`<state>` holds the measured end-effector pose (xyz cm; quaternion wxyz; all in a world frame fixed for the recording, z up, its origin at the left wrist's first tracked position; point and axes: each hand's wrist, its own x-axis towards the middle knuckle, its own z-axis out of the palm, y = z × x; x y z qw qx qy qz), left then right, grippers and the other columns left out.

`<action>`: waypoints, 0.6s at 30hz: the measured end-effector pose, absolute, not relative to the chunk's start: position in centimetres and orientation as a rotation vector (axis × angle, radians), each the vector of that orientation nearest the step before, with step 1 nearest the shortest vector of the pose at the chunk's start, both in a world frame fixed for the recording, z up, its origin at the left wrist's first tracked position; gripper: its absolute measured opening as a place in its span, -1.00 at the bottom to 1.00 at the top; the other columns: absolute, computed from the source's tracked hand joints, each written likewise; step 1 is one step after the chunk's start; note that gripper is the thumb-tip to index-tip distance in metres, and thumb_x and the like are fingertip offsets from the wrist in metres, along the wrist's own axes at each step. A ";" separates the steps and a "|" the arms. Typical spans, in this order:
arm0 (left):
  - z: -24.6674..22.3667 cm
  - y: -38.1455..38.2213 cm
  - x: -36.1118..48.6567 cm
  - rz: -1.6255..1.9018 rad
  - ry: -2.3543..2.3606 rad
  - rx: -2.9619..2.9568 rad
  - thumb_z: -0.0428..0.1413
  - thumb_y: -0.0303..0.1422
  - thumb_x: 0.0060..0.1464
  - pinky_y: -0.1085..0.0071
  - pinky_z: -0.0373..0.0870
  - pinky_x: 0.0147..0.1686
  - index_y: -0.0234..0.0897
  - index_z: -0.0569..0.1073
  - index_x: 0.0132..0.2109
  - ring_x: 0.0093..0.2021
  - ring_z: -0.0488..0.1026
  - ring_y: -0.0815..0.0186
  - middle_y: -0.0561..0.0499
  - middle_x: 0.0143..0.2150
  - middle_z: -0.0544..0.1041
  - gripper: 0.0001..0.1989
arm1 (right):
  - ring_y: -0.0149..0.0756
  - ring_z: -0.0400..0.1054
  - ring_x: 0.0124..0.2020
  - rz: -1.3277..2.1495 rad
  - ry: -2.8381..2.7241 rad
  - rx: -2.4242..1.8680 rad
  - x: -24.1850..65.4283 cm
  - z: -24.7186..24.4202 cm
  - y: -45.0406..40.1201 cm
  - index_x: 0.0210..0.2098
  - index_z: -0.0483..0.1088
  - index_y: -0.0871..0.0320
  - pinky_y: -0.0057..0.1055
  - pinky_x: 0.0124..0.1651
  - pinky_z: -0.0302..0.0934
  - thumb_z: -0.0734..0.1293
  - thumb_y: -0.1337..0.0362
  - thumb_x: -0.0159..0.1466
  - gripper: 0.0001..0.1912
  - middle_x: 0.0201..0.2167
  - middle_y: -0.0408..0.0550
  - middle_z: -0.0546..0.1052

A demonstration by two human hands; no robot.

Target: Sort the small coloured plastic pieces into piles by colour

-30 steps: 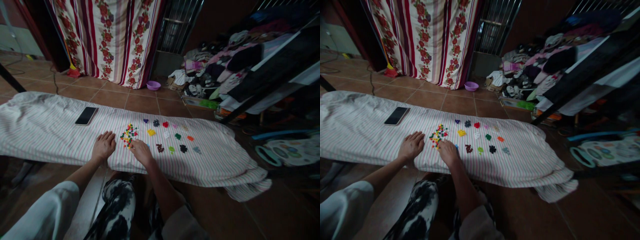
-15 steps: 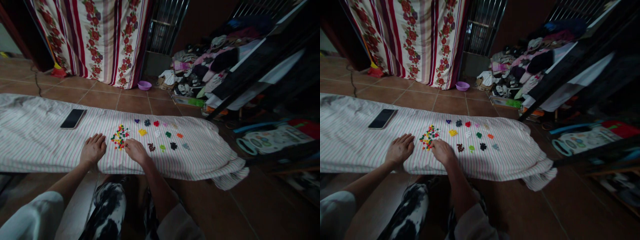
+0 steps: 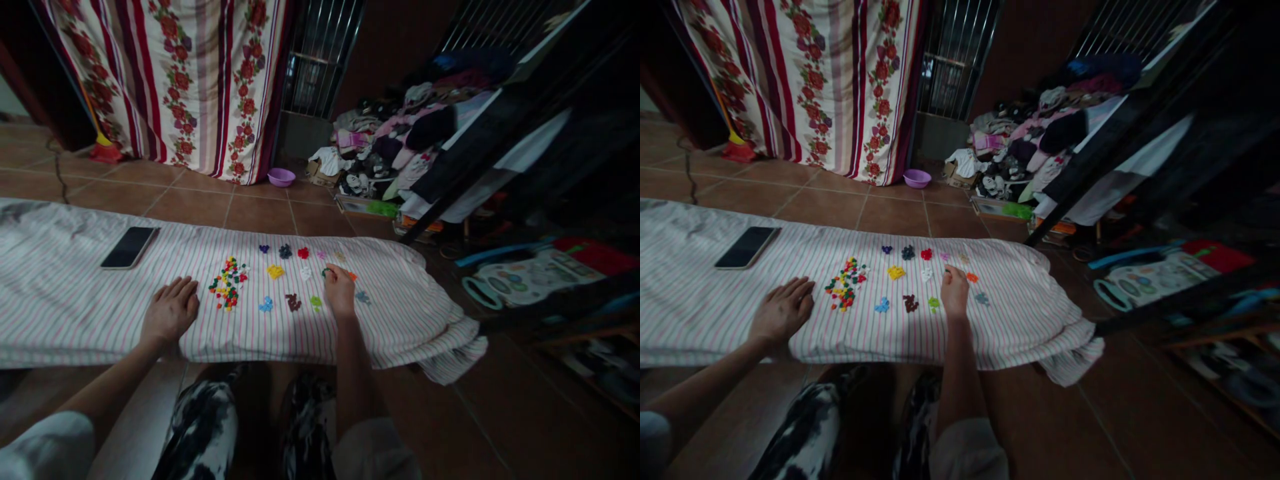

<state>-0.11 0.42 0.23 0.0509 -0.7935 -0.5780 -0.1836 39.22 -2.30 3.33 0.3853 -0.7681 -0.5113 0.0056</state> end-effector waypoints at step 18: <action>-0.1 0.6 -0.3 -0.521 -1.732 -2.395 -0.20 -0.26 0.19 0.11 0.19 0.21 -0.29 0.44 0.08 0.23 0.32 0.09 -0.18 0.17 0.46 -0.54 | -0.13 0.36 0.03 0.072 -1.229 -2.132 42.2 0.1 -1.9 -0.01 0.47 0.23 -0.20 0.16 0.17 0.11 0.44 0.17 -0.53 -0.05 0.14 0.53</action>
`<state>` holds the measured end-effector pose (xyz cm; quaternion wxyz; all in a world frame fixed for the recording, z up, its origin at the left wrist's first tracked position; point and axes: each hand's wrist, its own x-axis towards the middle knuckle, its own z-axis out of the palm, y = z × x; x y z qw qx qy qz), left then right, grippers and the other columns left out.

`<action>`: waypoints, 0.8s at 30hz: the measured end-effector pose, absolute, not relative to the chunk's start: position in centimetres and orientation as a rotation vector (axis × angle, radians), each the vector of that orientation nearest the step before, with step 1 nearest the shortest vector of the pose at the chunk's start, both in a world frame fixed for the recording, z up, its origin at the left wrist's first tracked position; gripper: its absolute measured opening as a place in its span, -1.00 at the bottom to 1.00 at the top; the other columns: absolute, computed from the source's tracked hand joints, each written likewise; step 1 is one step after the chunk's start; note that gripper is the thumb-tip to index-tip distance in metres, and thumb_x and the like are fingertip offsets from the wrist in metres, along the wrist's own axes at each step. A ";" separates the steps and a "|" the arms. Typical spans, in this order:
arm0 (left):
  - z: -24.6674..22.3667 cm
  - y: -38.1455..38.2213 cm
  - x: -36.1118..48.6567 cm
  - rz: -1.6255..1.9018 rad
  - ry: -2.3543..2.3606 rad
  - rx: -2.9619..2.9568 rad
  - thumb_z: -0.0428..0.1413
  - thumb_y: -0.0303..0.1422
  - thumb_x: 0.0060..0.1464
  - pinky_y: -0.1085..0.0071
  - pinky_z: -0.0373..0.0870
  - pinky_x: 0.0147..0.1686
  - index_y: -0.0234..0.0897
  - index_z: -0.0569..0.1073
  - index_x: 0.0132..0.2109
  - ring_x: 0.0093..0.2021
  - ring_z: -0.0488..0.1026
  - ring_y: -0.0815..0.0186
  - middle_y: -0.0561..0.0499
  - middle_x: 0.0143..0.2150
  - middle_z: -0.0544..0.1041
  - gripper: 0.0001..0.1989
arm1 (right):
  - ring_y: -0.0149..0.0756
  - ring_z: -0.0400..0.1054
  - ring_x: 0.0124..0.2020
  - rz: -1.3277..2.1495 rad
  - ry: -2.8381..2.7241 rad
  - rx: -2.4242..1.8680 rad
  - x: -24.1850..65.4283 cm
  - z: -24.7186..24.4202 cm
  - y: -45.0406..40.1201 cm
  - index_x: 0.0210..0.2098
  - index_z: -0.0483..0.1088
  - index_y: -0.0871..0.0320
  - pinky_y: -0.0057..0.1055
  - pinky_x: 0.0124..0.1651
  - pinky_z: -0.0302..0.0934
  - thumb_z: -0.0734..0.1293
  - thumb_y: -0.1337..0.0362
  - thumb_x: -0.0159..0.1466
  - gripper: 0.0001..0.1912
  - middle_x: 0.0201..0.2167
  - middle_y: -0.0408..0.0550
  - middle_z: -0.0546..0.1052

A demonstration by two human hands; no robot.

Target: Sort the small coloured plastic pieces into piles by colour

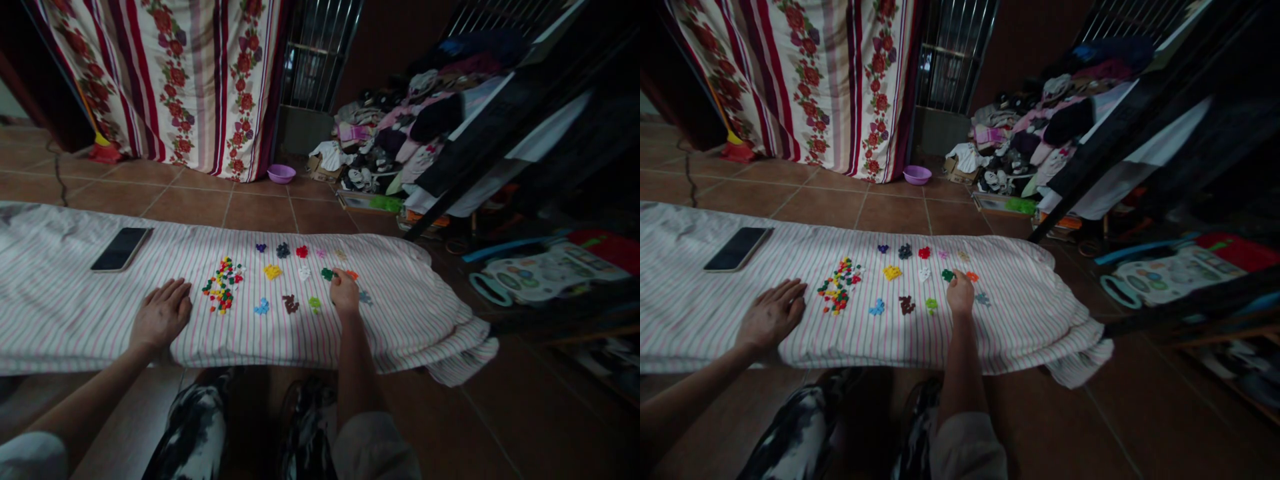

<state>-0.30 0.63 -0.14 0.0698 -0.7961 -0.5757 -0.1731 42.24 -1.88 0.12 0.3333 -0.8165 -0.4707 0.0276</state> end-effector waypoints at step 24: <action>-0.2 0.6 -0.3 -0.519 -1.715 -2.397 -0.22 -0.26 0.21 0.11 0.20 0.20 -0.33 0.44 0.08 0.23 0.32 0.08 -0.18 0.17 0.46 -0.53 | -0.24 0.45 -0.02 0.206 -1.062 -2.040 42.8 0.0 -2.2 0.12 0.37 0.21 -0.30 0.11 0.26 0.06 0.41 0.21 -0.47 -0.08 0.09 0.57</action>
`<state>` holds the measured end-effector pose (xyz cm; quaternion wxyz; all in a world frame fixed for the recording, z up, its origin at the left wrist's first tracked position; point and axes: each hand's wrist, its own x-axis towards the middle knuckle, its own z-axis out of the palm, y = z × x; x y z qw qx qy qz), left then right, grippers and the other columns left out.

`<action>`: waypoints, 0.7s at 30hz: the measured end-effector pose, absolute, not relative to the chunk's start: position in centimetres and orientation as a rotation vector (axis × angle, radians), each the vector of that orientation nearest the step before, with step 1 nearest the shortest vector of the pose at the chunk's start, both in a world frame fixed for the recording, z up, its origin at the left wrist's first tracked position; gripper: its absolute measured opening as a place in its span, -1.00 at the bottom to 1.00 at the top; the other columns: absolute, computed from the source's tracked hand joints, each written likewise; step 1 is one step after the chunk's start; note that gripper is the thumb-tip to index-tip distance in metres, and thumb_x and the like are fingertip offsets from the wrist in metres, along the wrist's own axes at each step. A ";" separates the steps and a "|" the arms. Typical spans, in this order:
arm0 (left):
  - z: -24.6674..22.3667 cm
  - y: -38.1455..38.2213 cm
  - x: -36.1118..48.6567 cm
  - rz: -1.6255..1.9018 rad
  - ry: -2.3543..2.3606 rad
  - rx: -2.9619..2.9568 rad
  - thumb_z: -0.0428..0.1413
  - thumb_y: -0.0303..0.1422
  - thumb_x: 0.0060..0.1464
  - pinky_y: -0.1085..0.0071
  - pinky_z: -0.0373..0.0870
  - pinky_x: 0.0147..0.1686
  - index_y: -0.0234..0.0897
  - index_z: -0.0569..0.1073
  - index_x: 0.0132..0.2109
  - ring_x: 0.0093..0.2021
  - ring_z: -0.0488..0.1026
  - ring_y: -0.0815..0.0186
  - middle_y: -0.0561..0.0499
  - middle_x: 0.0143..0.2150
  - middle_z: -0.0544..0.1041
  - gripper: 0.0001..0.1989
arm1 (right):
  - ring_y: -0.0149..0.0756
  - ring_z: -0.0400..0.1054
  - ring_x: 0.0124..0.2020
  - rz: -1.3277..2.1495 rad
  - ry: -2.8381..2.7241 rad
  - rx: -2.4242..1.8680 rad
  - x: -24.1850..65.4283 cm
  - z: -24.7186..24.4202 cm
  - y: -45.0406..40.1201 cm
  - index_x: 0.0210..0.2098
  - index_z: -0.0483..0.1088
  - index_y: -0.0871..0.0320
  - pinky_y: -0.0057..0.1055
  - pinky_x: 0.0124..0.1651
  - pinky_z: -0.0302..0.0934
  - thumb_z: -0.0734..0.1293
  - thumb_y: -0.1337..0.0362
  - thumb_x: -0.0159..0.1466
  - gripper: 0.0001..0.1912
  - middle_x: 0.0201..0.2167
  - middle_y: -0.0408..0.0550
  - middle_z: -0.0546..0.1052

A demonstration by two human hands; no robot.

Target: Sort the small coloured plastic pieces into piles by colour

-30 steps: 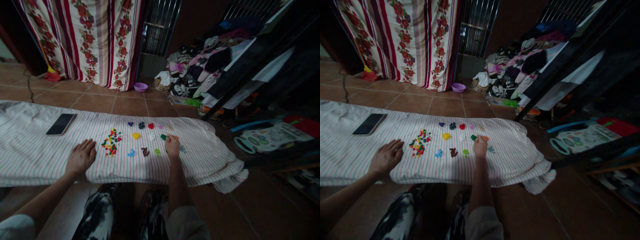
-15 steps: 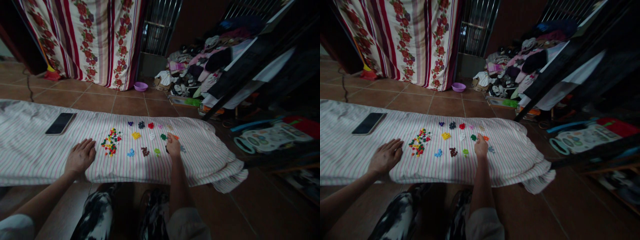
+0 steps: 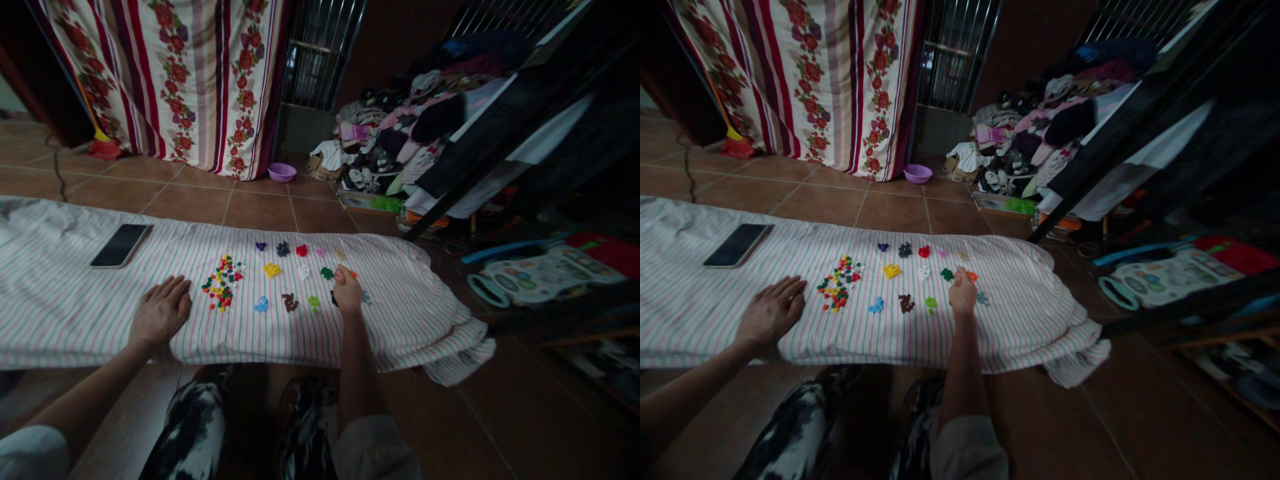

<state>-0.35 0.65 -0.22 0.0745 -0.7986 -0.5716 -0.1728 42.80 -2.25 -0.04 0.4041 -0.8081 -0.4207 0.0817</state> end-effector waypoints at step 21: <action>-0.2 0.7 0.0 -0.546 -1.785 -2.384 -0.16 -0.30 0.20 0.11 0.16 0.22 -0.33 0.44 0.10 0.26 0.28 0.09 -0.15 0.20 0.43 -0.55 | -0.24 0.42 -0.18 0.253 -1.766 -1.543 29.8 2.1 -0.3 -0.21 0.51 0.13 -0.31 -0.04 0.28 0.20 0.38 0.25 -0.74 -0.21 0.01 0.55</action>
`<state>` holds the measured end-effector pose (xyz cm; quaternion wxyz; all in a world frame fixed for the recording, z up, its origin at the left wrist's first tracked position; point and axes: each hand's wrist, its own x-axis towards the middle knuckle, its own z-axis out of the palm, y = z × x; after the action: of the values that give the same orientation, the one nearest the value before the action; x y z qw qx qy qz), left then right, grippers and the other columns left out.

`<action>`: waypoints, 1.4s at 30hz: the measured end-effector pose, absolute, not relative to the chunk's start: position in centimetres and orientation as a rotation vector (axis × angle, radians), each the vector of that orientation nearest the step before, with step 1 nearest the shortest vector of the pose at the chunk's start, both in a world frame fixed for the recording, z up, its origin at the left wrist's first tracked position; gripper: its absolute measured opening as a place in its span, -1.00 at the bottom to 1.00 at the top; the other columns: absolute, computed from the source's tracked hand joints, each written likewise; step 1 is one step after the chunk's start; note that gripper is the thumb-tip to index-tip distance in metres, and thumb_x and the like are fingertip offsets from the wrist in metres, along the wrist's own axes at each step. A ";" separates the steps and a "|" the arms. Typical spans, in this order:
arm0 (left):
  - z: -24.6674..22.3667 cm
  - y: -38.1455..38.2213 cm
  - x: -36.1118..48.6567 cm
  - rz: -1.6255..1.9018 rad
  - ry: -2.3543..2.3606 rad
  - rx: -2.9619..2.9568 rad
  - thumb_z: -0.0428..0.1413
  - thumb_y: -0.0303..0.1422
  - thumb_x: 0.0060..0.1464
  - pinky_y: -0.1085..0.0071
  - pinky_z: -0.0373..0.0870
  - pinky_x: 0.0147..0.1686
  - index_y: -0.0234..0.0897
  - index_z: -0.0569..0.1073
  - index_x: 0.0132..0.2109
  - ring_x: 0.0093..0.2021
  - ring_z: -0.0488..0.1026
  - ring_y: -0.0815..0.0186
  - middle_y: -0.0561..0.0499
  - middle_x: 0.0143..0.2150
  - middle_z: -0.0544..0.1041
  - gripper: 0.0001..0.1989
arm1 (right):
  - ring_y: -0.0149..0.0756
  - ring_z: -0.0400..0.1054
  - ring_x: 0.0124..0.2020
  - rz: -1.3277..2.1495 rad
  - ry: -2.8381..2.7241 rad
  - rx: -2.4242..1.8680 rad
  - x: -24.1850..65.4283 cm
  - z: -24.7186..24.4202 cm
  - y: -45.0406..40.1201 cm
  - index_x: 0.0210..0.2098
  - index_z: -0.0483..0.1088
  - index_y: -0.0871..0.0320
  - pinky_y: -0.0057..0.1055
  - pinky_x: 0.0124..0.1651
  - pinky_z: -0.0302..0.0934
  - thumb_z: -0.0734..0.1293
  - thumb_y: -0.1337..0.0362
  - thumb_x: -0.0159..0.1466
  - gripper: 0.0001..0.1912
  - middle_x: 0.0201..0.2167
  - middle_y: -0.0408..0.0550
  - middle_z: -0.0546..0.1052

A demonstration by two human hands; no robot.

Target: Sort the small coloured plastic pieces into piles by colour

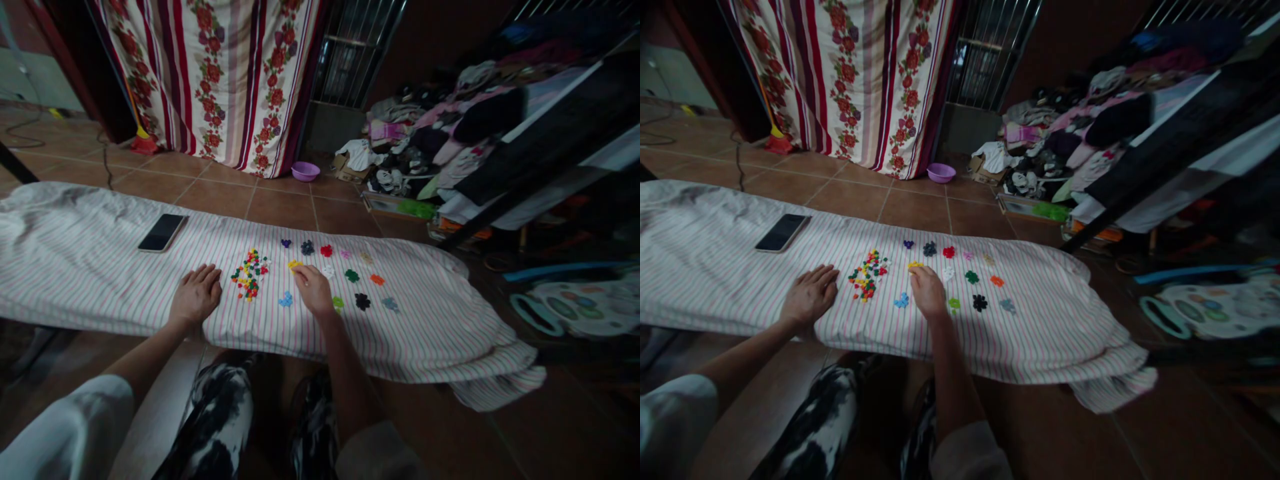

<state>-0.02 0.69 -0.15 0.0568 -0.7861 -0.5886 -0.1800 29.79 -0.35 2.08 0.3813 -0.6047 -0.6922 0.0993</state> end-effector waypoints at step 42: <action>-0.1 0.5 0.0 -0.654 -1.724 -2.387 -0.15 -0.33 0.19 0.04 0.22 0.17 -0.30 0.48 0.05 0.20 0.35 0.04 -0.20 0.15 0.47 -0.59 | -0.27 0.41 -0.22 0.235 -1.628 -1.636 34.4 2.6 0.2 -0.32 0.52 0.13 -0.34 -0.09 0.32 0.20 0.39 0.16 -0.75 -0.30 -0.02 0.52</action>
<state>-0.03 0.49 -0.08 0.0626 -0.7899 -0.5704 -0.2163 34.40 0.19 2.59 0.3994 -0.6467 -0.6432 0.0929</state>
